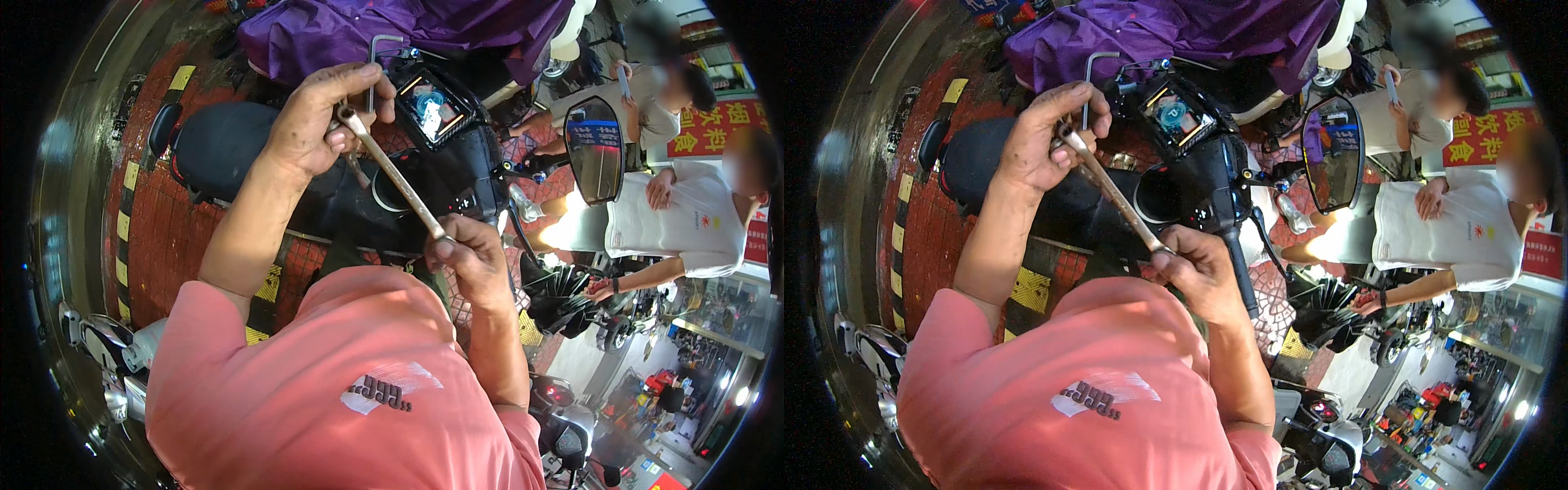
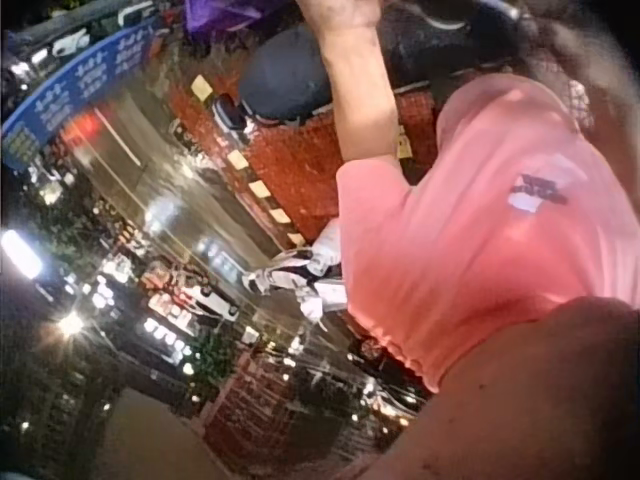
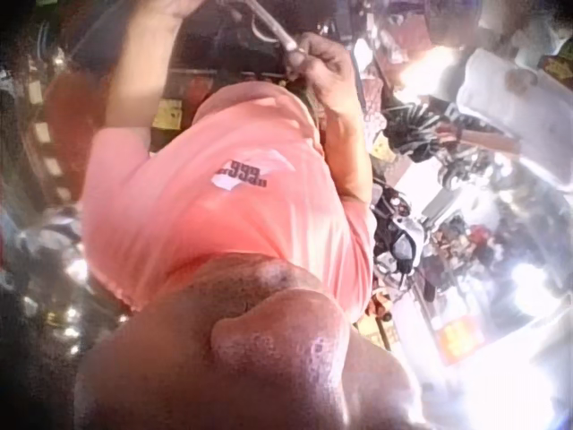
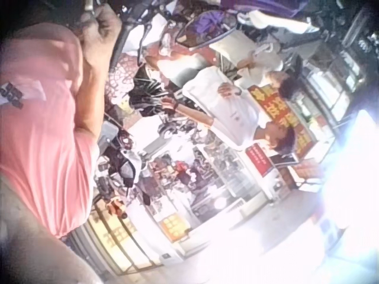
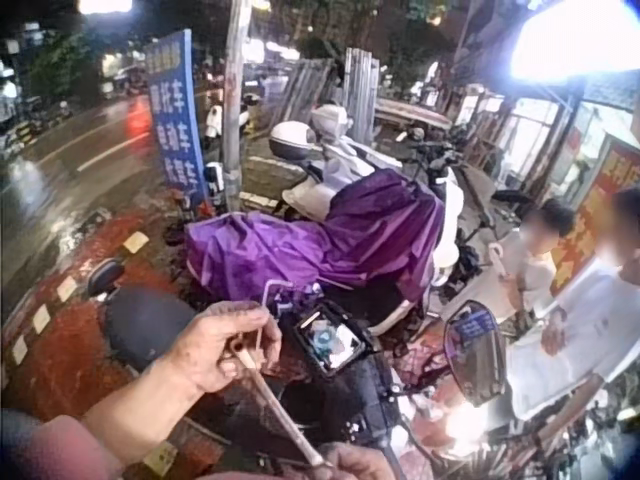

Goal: The person uses a wrench to tighten bolts on the handlebars and dashboard area of a parked scooter. They repeatedly adjust the tool and reposition their hands to secure components on the scooter's front assembly.

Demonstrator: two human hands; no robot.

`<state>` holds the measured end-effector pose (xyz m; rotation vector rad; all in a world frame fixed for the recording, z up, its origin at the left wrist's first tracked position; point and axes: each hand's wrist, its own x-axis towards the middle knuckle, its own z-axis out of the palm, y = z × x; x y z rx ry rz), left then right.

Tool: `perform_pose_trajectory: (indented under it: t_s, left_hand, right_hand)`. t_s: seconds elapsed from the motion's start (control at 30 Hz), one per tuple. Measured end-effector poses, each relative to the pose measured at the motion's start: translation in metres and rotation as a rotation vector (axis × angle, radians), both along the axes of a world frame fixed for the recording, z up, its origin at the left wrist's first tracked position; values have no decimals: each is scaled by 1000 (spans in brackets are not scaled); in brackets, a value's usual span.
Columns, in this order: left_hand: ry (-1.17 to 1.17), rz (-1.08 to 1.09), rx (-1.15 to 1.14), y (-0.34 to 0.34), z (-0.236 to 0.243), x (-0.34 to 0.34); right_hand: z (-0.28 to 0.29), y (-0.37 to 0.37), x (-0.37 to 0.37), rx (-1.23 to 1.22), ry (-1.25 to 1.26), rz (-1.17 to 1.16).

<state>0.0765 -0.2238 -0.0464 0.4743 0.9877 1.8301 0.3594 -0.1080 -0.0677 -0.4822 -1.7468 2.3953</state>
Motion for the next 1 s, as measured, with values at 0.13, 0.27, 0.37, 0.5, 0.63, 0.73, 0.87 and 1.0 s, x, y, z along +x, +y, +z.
perform_pose_trajectory:
  t_s: [0.13, 0.27, 0.37, 0.5, 0.63, 0.73, 0.87, 1.0]
  left_hand:
    - [252, -57, -105, 10, -6, -10]
    - [717, -237, -235, 33, -28, -1]
    - [1275, -285, -242, 58, -18, 20]
    - [1664, -291, -53, 94, -23, 34]
    - [1749, -373, -97, 114, -12, 47]
    - [1785, -383, -88, 121, -13, 54]
    - [1820, -374, -8, 132, -22, 54]
    - [1879, -420, -22, 139, -18, 53]
  right_hand:
    - [26, 5, 28, -140, 16, -18]
    - [34, 10, 67, -89, 281, 61]
    - [37, 1, 100, -139, 291, 61]
    - [40, -14, 114, -230, 453, -178]
    - [40, 0, 124, -28, 478, -333]
    - [29, 9, 136, 45, 513, -407]
    - [12, 19, 149, 53, 454, -465]
    - [2, 21, 154, 38, 370, -564]
